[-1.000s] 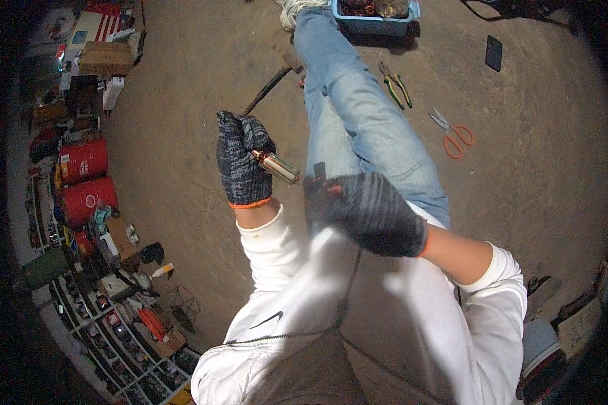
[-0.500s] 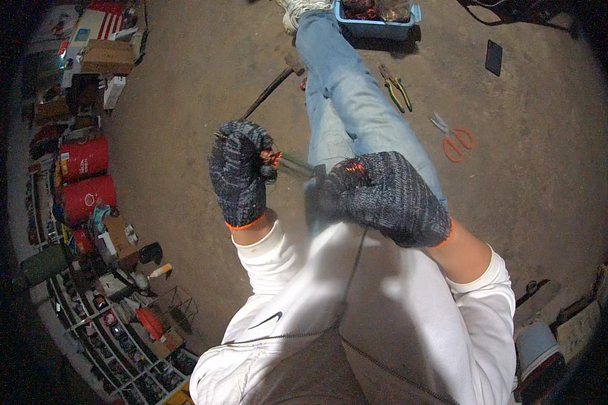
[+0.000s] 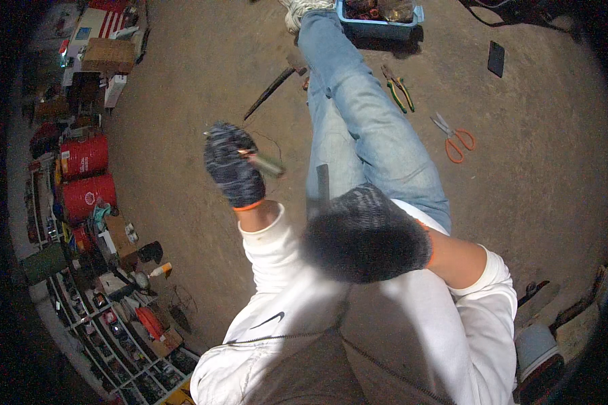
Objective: The person sits on the floor and winds copper wire around a cylindrical metal component using gloved hands. They repeatedly wrap the wire, adjust tension, and trim excess wire with scissors.
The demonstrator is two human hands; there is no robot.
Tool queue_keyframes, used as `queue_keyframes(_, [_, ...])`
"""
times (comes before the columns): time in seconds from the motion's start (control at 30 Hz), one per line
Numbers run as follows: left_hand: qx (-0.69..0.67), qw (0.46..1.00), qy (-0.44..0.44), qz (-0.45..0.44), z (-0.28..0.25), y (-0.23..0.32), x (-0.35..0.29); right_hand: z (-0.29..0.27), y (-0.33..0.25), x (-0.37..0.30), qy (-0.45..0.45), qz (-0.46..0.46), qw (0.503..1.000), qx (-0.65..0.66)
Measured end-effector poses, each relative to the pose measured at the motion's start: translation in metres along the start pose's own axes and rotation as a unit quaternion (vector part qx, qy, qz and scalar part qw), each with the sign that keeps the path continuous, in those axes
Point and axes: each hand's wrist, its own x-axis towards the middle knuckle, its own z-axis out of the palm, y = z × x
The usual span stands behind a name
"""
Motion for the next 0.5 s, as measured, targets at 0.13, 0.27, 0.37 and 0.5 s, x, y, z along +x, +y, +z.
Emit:
queue_keyframes(0.13, [-0.318, 0.937, 0.076, -0.121, -0.029, 0.003, 0.016, -0.033, -0.015, -0.018, 0.077, 0.067, 0.967, -0.232])
queue_keyframes(0.27, [-0.33, 0.915, 0.153, -0.172, -0.012, 0.017, 0.02, -0.045, -0.031, -0.017, 0.052, 0.21, 0.924, -0.315])
queue_keyframes(0.37, [-0.206, 0.936, 0.207, -0.197, 0.012, 0.028, 0.022, -0.052, -0.038, -0.015, 0.085, 0.263, 0.917, -0.289])
queue_keyframes(0.5, [-0.329, 0.924, 0.082, -0.179, 0.021, 0.042, 0.026, -0.068, -0.037, -0.017, 0.209, 0.352, 0.891, -0.195])
